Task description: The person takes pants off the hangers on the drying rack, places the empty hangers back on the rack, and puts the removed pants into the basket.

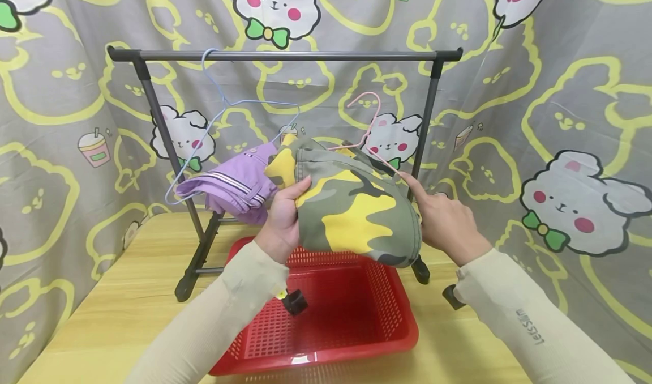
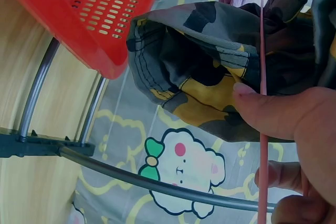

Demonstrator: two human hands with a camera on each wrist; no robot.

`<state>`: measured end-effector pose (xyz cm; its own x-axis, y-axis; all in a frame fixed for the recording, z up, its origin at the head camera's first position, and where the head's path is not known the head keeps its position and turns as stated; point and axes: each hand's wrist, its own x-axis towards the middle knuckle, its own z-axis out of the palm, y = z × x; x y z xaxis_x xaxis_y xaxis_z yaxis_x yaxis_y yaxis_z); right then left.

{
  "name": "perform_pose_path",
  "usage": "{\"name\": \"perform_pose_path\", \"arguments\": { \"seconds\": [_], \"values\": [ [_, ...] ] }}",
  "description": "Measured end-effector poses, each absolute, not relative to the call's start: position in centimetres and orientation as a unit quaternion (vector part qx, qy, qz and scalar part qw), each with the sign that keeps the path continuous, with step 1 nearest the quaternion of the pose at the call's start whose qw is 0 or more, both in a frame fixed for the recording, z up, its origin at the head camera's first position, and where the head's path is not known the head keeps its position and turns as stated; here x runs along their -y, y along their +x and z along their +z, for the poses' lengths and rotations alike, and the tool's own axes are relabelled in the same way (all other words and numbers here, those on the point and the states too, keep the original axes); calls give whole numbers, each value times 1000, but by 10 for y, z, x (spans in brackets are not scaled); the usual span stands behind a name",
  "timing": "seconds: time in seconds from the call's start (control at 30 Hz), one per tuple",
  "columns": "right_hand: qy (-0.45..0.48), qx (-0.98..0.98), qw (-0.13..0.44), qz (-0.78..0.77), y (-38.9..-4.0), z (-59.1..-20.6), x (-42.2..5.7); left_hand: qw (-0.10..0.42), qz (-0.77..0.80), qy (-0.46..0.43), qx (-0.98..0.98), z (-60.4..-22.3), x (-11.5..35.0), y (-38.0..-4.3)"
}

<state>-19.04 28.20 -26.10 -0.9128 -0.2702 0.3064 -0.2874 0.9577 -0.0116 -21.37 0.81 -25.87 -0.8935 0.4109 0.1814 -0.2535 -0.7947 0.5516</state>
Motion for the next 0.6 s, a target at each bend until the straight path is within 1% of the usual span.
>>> {"name": "perform_pose_path", "arguments": {
  "seconds": [0.27,0.6],
  "values": [
    [150,975,162,28,-192,-264,-281,175,934,147,-275,-259,-6,-213],
    [141,974,177,24,-193,-264,-279,166,934,123,-292,-258,-6,-215]
  ]
}}
